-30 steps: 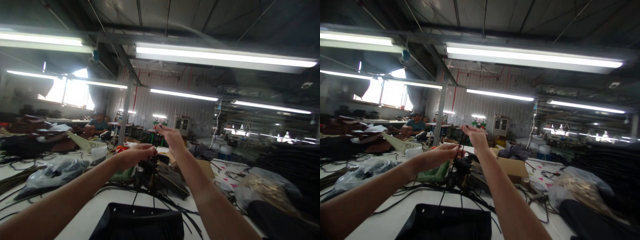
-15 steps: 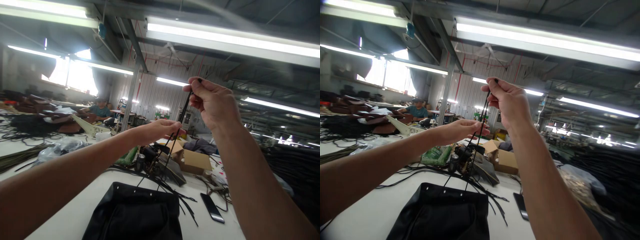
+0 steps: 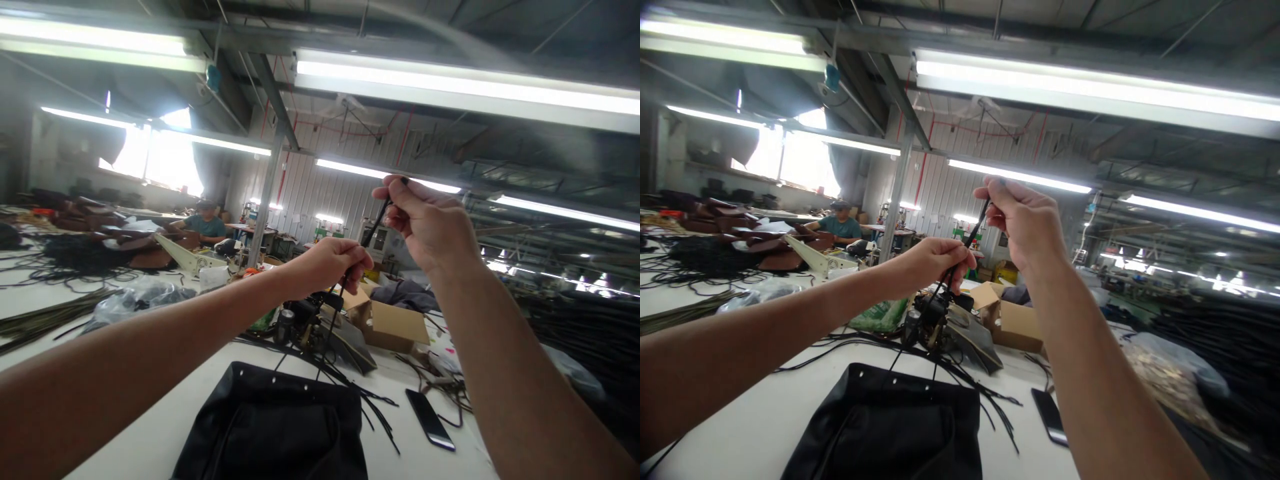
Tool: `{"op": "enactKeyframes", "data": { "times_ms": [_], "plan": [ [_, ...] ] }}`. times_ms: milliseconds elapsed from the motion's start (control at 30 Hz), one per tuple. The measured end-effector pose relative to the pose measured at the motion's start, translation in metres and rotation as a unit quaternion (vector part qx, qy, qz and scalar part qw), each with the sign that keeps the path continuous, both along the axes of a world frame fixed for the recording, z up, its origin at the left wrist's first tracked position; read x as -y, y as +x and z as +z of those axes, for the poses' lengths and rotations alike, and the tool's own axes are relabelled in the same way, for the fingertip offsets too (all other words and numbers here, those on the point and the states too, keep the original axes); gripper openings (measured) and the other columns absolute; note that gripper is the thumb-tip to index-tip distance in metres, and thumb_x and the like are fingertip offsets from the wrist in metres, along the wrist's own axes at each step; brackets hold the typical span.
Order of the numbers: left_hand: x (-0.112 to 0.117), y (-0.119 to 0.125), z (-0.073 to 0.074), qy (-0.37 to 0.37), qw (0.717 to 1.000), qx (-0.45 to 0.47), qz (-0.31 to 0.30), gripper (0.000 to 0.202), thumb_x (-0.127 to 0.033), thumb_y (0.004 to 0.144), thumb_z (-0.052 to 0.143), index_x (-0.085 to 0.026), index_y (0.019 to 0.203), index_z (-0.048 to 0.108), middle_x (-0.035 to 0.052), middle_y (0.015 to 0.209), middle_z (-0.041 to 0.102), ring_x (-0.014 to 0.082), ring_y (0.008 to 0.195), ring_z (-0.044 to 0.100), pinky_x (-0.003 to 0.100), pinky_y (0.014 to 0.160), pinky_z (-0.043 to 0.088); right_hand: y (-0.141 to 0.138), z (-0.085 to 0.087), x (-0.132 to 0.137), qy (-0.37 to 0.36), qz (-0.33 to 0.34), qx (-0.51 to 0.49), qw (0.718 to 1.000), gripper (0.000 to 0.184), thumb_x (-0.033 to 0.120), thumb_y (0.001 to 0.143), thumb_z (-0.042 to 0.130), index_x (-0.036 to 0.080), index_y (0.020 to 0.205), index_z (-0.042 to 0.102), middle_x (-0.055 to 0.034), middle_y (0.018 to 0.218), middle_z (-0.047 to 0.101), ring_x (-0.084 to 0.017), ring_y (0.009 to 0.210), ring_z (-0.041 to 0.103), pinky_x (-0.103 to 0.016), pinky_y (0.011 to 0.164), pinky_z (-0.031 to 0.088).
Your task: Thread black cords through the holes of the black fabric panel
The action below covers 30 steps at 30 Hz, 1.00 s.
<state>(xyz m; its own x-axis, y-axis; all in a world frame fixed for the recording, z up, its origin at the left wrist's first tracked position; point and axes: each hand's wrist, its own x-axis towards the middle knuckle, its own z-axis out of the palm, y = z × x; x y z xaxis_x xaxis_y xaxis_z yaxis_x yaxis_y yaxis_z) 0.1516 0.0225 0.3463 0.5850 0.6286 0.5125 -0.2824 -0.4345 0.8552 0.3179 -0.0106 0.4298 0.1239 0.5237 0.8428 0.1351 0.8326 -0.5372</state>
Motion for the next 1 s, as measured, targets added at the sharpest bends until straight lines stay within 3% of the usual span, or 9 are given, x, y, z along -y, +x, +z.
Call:
{"op": "enactKeyframes", "data": {
  "times_ms": [200, 333, 467, 567, 667, 767, 833, 933, 1000],
  "plan": [
    [-0.005, 0.0, -0.017, -0.023, 0.999, -0.043, -0.001, 0.036, -0.029, 0.115, 0.053, -0.017, 0.091, 0.077, 0.0134, 0.097, 0.087, 0.0221, 0.096, 0.083, 0.035, 0.086, 0.06, 0.019, -0.027, -0.014, -0.056, -0.005, 0.018, 0.998, 0.02, 0.036, 0.094, 0.088, 0.024, 0.111, 0.088, -0.0067, 0.11, 0.086, -0.009, 0.063, 0.06, -0.021, 0.053, 0.052],
    [-0.02, -0.002, -0.031, -0.043, 0.998, -0.035, 0.043, 0.036, -0.031, 0.113, 0.056, -0.018, 0.087, 0.078, 0.0136, 0.1, 0.088, 0.0229, 0.093, 0.082, 0.037, 0.088, 0.059, 0.04, -0.052, -0.033, -0.09, -0.025, 0.038, 0.995, 0.049, 0.058, 0.083, 0.094, 0.024, 0.118, 0.086, -0.0079, 0.115, 0.086, -0.009, 0.064, 0.063, -0.022, 0.056, 0.056],
    [-0.049, -0.008, -0.045, -0.062, 0.99, 0.011, 0.125, 0.034, -0.033, 0.11, 0.059, -0.019, 0.084, 0.077, 0.0122, 0.102, 0.087, 0.023, 0.089, 0.081, 0.035, 0.081, 0.057, 0.077, -0.079, -0.053, -0.125, -0.103, 0.049, 0.986, 0.068, 0.073, 0.077, 0.092, 0.022, 0.121, 0.085, -0.0118, 0.121, 0.085, -0.013, 0.068, 0.069, -0.028, 0.061, 0.062],
    [-0.074, -0.023, -0.054, -0.08, 0.975, 0.052, 0.199, 0.032, -0.035, 0.109, 0.061, -0.018, 0.084, 0.074, 0.0107, 0.101, 0.086, 0.0217, 0.085, 0.078, 0.032, 0.074, 0.054, 0.118, -0.098, -0.062, -0.121, -0.199, 0.044, 0.972, 0.06, 0.076, 0.085, 0.082, 0.023, 0.114, 0.083, -0.0123, 0.115, 0.085, -0.017, 0.066, 0.067, -0.034, 0.06, 0.061],
    [-0.097, -0.045, -0.067, -0.107, 0.954, 0.102, 0.26, 0.03, -0.041, 0.112, 0.058, -0.019, 0.097, 0.072, 0.0073, 0.105, 0.084, 0.0201, 0.086, 0.075, 0.034, 0.077, 0.056, 0.148, -0.125, -0.062, -0.137, -0.301, 0.093, 0.939, 0.04, 0.064, 0.092, 0.08, 0.025, 0.1, 0.08, -0.0143, 0.101, 0.081, -0.027, 0.075, 0.071, -0.039, 0.062, 0.055],
    [-0.112, -0.064, -0.092, -0.154, 0.941, 0.109, 0.282, 0.035, -0.048, 0.113, 0.057, -0.018, 0.103, 0.071, 0.0071, 0.109, 0.081, 0.0201, 0.089, 0.074, 0.037, 0.083, 0.059, 0.134, -0.174, -0.057, -0.157, -0.344, 0.203, 0.903, 0.035, 0.047, 0.095, 0.077, 0.022, 0.119, 0.078, -0.0227, 0.131, 0.074, -0.042, 0.115, 0.072, -0.047, 0.079, 0.055],
    [-0.117, -0.071, -0.116, -0.188, 0.936, 0.089, 0.284, 0.037, -0.05, 0.112, 0.059, -0.017, 0.101, 0.072, 0.0076, 0.109, 0.081, 0.0202, 0.089, 0.074, 0.038, 0.084, 0.059, 0.101, -0.219, -0.057, -0.174, -0.31, 0.3, 0.885, 0.043, 0.043, 0.102, 0.066, 0.021, 0.139, 0.074, -0.0224, 0.153, 0.065, -0.044, 0.133, 0.065, -0.052, 0.098, 0.053],
    [-0.118, -0.072, -0.151, -0.22, 0.93, 0.057, 0.291, 0.037, -0.052, 0.109, 0.063, -0.017, 0.1, 0.073, 0.0077, 0.109, 0.08, 0.0217, 0.094, 0.074, 0.039, 0.088, 0.057, 0.044, -0.291, -0.066, -0.236, -0.14, 0.471, 0.838, 0.057, 0.054, 0.083, 0.091, 0.026, 0.131, 0.082, -0.0116, 0.138, 0.08, -0.037, 0.129, 0.072, -0.045, 0.114, 0.051],
    [-0.113, -0.071, -0.168, -0.222, 0.927, 0.041, 0.3, 0.038, -0.054, 0.107, 0.064, -0.018, 0.1, 0.074, 0.0079, 0.112, 0.081, 0.0232, 0.1, 0.073, 0.042, 0.093, 0.055, 0.017, -0.33, -0.074, -0.288, -0.06, 0.532, 0.794, 0.073, 0.065, 0.067, 0.101, 0.026, 0.127, 0.085, -0.0091, 0.127, 0.085, -0.034, 0.115, 0.077, -0.036, 0.097, 0.058]
  ]
}}
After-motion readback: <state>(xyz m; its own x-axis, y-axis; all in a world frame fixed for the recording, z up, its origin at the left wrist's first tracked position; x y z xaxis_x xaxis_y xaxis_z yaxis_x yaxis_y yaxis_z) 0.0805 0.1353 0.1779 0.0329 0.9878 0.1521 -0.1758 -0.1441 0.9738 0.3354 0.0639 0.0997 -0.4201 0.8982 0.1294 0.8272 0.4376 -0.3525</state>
